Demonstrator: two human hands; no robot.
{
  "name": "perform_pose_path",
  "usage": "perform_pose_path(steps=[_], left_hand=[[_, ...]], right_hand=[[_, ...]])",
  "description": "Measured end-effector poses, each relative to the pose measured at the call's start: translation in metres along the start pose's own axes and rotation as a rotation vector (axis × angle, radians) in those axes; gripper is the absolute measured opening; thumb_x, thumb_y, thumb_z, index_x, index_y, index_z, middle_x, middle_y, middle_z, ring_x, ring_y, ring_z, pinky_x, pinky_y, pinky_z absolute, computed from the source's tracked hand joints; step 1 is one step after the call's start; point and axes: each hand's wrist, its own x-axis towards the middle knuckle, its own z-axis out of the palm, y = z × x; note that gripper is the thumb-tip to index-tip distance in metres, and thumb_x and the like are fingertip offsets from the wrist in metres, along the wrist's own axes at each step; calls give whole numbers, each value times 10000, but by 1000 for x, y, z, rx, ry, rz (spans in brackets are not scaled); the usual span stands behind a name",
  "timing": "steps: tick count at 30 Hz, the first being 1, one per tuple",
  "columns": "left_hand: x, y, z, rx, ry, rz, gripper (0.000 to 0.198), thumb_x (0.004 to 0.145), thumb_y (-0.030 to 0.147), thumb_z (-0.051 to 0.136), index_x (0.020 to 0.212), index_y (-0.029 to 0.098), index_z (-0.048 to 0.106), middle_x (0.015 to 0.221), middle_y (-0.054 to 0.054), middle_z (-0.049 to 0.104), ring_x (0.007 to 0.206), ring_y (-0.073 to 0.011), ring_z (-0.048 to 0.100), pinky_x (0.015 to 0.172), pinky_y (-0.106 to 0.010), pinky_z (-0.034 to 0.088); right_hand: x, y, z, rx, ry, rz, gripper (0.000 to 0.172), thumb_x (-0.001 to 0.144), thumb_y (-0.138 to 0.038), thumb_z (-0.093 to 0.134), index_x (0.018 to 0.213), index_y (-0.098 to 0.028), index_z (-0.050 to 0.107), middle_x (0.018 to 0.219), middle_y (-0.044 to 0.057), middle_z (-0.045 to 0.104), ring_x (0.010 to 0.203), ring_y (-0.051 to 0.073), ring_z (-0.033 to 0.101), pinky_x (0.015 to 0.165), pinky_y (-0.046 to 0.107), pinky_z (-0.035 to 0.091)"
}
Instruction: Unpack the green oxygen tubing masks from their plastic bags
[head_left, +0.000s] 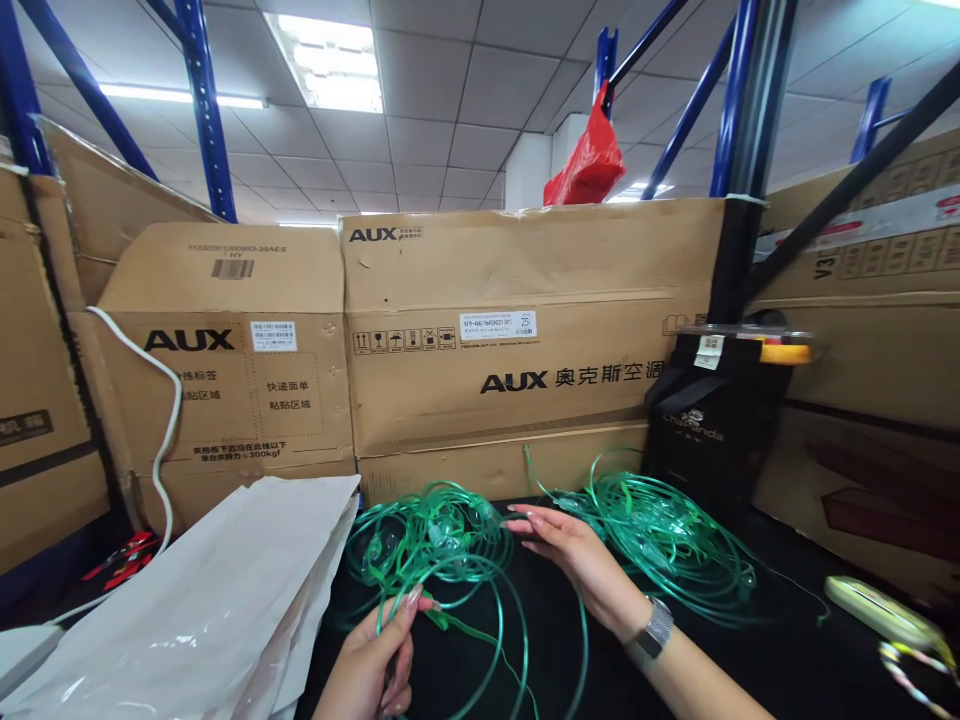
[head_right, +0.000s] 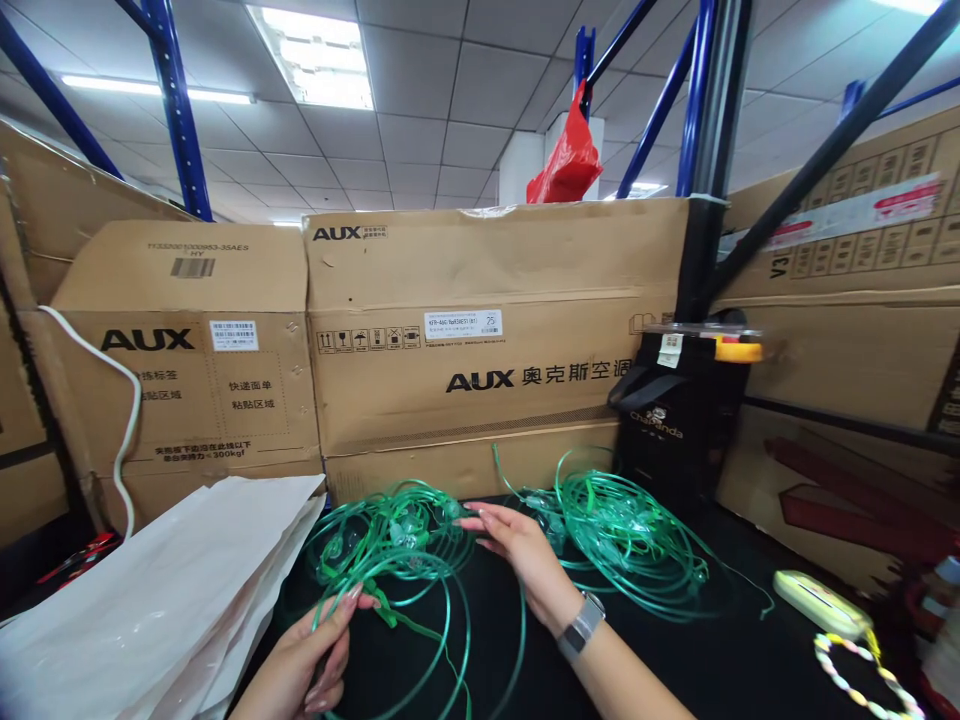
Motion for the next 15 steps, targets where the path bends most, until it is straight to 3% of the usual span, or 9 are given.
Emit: perform_pose_path(steps=[3,8,12,15], left_hand=[[-3,5,4,-72,-152,-37,452,564,557,696,748,154,606,308,118,360,262,17,129,286,-125,104],[-1,-1,4,20,-328,-34,452,593,568,667,717,133,643,297,108,359,242,5,172,274,-137,142],[5,-13,2,225,-229,14,533,566,628,630,713,116,635,280,103,356,249,-14,223,292,-155,162],[5,-15,4,244,-116,61,486,535,621,656,629,154,560,260,124,323,239,-9,168,283,-162,150]], right_hand=[[-2,-2,2,175,-34,-60,344,774,-367,604,1053,-166,585,1070,102,635,1050,194,546,911,349,389],[-15,5,22,321,-261,95,321,782,-355,606,1038,-163,582,1109,122,601,966,208,590,827,384,449],[-24,14,42,256,-333,173,362,762,-435,606,964,-134,591,1030,134,618,898,220,612,696,347,503],[-28,19,49,70,-365,184,445,766,-518,550,950,-114,587,941,122,614,737,180,633,547,254,494]])
